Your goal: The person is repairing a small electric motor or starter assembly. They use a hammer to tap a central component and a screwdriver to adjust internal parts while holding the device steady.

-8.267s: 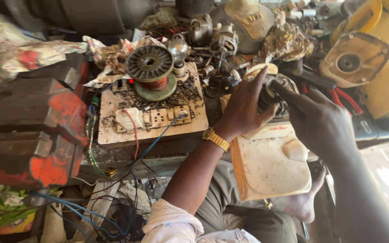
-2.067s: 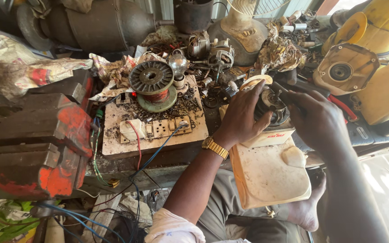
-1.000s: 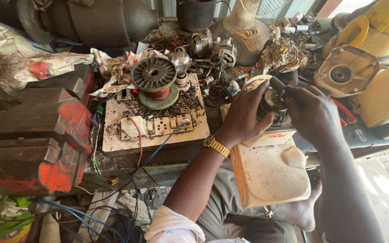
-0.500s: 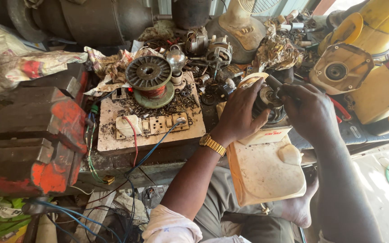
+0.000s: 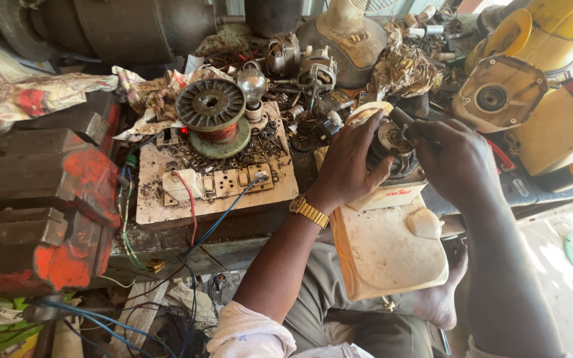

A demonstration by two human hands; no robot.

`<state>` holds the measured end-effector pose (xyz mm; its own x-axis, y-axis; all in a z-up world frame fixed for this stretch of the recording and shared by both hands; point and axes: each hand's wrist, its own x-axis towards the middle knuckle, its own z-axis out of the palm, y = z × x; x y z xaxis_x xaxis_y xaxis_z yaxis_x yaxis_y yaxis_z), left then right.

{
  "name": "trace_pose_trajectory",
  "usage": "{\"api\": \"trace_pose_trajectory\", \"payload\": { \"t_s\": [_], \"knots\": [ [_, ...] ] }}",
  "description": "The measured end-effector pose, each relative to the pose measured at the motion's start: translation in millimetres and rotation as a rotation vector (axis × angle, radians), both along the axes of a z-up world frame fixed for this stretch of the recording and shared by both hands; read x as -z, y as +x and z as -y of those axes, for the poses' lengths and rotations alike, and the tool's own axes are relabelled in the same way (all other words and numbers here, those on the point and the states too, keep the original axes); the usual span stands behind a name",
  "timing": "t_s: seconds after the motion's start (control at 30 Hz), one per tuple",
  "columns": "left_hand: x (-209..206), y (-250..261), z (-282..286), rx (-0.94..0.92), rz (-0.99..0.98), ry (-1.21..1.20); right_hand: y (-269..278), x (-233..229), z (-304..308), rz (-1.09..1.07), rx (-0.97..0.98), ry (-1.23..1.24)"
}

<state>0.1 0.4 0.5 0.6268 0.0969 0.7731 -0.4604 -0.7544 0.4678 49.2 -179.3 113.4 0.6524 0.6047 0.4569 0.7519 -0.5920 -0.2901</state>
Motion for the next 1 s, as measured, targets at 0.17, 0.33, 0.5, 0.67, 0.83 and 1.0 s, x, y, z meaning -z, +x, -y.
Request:
{"api": "trace_pose_trajectory", "payload": {
  "t_s": [0.17,0.33,0.5,0.67,0.83,1.0],
  "knots": [
    [0,-1,2,0.002,0.002,-0.008,12,4,-3,-0.010,-0.065,0.052],
    [0,-2,1,0.013,0.006,-0.023,14,9,11,0.106,-0.202,0.100],
    [2,0,0,0.010,0.002,-0.031,0,8,20,0.012,-0.051,0.044],
    [2,-1,0,0.012,-0.031,-0.035,0,8,11,0.106,-0.064,0.062],
    [2,0,1,0.002,-0.002,-0.011,12,9,-2,0.041,-0.045,0.047],
    [0,0,0,0.014,-0.020,-0.023,7,4,5,0.116,-0.112,0.036]
  ]
}}
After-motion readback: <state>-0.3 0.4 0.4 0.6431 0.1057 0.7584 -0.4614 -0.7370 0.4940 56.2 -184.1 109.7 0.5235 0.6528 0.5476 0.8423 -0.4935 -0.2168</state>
